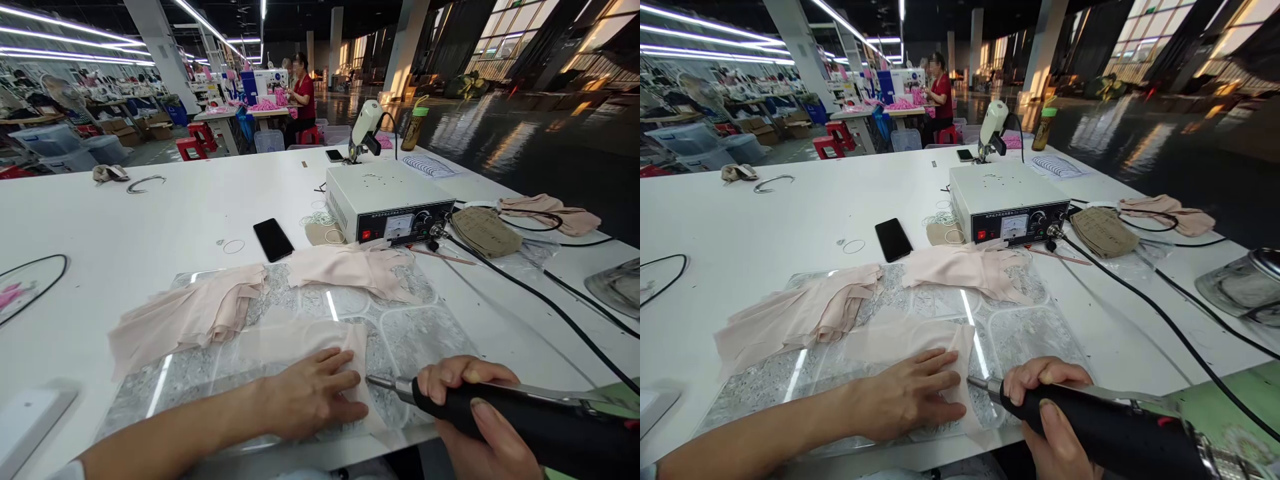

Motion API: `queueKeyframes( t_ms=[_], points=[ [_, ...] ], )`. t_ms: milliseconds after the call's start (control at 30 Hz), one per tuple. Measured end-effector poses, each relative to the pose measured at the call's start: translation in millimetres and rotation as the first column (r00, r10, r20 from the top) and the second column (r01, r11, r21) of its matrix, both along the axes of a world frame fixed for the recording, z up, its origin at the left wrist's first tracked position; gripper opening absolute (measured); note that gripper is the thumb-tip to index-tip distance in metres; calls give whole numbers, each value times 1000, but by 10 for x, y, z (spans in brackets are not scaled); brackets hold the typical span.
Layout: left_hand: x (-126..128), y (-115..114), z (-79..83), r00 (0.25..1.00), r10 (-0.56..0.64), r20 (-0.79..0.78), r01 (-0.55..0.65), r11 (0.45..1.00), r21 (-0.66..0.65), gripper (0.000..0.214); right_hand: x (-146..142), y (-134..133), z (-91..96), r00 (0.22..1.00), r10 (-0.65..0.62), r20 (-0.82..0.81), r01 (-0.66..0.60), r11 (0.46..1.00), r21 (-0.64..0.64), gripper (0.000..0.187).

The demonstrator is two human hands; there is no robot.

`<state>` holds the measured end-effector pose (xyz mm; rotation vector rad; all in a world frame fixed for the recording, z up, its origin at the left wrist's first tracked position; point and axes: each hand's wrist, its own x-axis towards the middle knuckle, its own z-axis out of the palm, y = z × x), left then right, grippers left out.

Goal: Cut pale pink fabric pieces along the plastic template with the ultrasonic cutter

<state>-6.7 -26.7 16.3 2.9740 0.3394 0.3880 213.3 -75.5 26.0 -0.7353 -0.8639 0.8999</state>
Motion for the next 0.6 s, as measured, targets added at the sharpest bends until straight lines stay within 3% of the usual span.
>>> queueKeyframes(
  t_ms=[600],
  points=[
    [-11, -2, 35, 999, 4, -39, -5, 1000, -14, 20, -28, 32, -43, 999, 23, 24, -23, 999, 30, 3]
  ],
)
